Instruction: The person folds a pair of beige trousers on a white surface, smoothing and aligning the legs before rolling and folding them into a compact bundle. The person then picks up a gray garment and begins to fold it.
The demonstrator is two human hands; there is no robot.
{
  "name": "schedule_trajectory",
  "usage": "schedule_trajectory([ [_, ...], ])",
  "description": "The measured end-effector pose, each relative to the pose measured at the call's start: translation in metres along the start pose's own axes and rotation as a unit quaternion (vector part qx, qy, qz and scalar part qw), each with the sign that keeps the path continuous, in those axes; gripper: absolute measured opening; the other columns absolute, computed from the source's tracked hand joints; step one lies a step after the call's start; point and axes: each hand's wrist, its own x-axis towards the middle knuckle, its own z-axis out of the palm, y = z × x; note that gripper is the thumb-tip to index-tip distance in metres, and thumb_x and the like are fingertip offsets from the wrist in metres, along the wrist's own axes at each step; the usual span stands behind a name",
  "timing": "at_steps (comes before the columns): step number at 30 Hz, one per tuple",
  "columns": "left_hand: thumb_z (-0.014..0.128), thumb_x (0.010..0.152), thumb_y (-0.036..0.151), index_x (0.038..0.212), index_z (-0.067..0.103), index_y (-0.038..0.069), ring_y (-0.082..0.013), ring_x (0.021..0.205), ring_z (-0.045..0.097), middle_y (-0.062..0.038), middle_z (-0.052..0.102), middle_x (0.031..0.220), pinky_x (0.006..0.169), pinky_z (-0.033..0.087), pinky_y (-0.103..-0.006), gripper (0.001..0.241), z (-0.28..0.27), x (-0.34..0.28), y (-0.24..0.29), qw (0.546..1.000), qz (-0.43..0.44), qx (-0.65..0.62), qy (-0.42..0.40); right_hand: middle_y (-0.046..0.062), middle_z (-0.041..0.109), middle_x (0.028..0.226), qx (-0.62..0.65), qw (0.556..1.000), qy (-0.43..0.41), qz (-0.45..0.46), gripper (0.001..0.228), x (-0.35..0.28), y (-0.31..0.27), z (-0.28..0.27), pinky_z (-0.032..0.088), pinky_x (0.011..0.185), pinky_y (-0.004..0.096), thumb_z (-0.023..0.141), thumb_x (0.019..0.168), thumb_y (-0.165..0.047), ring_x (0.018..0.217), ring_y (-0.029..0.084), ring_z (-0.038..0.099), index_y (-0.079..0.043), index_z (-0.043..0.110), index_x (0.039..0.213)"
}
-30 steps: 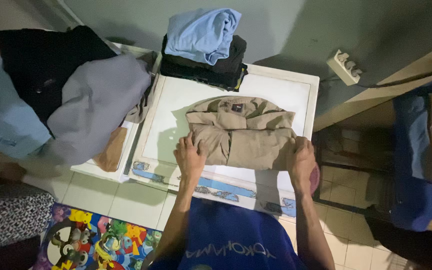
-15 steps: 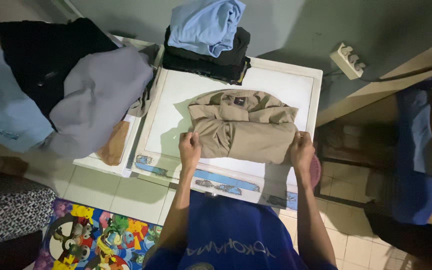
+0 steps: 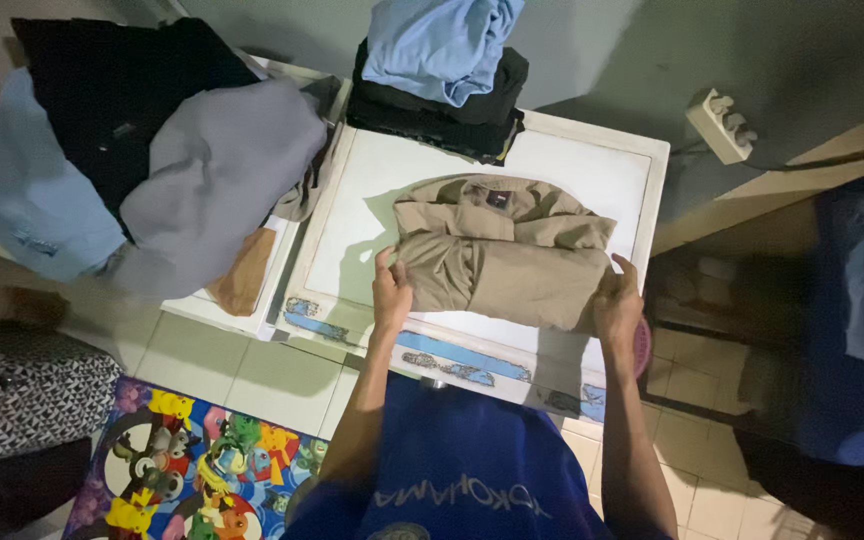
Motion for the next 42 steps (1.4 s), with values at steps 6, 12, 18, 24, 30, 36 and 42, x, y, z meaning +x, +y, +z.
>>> schedule_trajectory([
  [6, 0.063, 0.089, 0.001, 0.132, 0.061, 0.006, -0.0359, 0.128, 0.052, -0.020, 0.056, 0.136, 0.109, 0.040, -0.0464, 0.042, -0.005, 0.003, 0.042, 0.953, 0.245, 0.178, 0.026, 0.016, 0.063, 0.132, -0.175, 0.964, 0.040, -0.195, 0.050, -0.002, -0.076, -0.018, 0.048, 0.102, 0.048, 0.072, 0.082, -0.005, 0.121, 0.033, 0.056, -0.013, 0.062, 0.131],
  [12, 0.065, 0.093, 0.014, 0.118, 0.070, 0.007, -0.0328, 0.118, 0.056, -0.012, 0.064, 0.123, 0.106, 0.040, -0.0486, 0.026, 0.018, 0.036, 0.055, 0.868, 0.397, 0.276, -0.112, 0.017, 0.069, 0.113, -0.035, 0.953, -0.107, -0.282, 0.033, 0.019, -0.124, 0.031, 0.046, 0.096, 0.052, 0.070, 0.089, -0.012, 0.107, 0.037, 0.063, -0.006, 0.072, 0.121],
  [18, 0.062, 0.101, 0.019, 0.107, 0.068, 0.009, -0.0330, 0.107, 0.058, -0.011, 0.066, 0.108, 0.100, 0.042, -0.0510, 0.014, 0.023, 0.050, 0.034, 0.870, 0.380, 0.286, -0.130, 0.019, 0.072, 0.099, 0.029, 0.970, -0.138, -0.199, 0.016, 0.022, -0.101, 0.074, 0.049, 0.087, 0.053, 0.068, 0.095, -0.019, 0.096, 0.040, 0.067, -0.004, 0.073, 0.100],
  [24, 0.056, 0.103, 0.013, 0.109, 0.062, 0.006, -0.0326, 0.103, 0.059, -0.012, 0.065, 0.108, 0.093, 0.043, -0.0494, 0.011, 0.025, 0.054, 0.010, 0.895, 0.362, 0.225, -0.130, 0.022, 0.072, 0.093, 0.076, 0.978, -0.116, -0.155, 0.016, 0.022, -0.083, 0.086, 0.053, 0.079, 0.049, 0.065, 0.099, -0.015, 0.087, 0.042, 0.069, -0.001, 0.074, 0.098],
  [30, 0.057, 0.104, 0.015, 0.109, 0.064, 0.007, -0.0343, 0.101, 0.059, -0.012, 0.064, 0.105, 0.095, 0.043, -0.0478, 0.012, 0.026, 0.060, 0.011, 0.904, 0.343, 0.218, -0.130, 0.023, 0.071, 0.086, 0.078, 0.983, -0.145, -0.076, 0.017, 0.025, -0.107, 0.076, 0.055, 0.070, 0.047, 0.066, 0.097, -0.014, 0.075, 0.039, 0.071, 0.000, 0.074, 0.097],
  [36, 0.063, 0.101, 0.024, 0.114, 0.068, 0.010, -0.0330, 0.107, 0.058, -0.011, 0.061, 0.113, 0.095, 0.043, -0.0503, 0.020, 0.021, 0.045, 0.035, 0.902, 0.349, 0.250, -0.045, 0.029, 0.065, 0.111, 0.106, 0.974, -0.127, -0.153, 0.028, 0.020, -0.122, 0.050, 0.053, 0.085, 0.048, 0.069, 0.094, -0.009, 0.100, 0.045, 0.064, 0.003, 0.066, 0.119],
  [42, 0.064, 0.101, 0.030, 0.124, 0.069, 0.011, -0.0332, 0.117, 0.057, -0.014, 0.058, 0.121, 0.101, 0.042, -0.0531, 0.030, -0.003, 0.018, 0.041, 0.929, 0.238, 0.281, 0.043, 0.023, 0.063, 0.129, -0.050, 0.977, -0.038, -0.205, 0.049, 0.002, -0.083, 0.003, 0.049, 0.101, 0.051, 0.072, 0.086, 0.001, 0.120, 0.039, 0.058, -0.008, 0.061, 0.133],
])
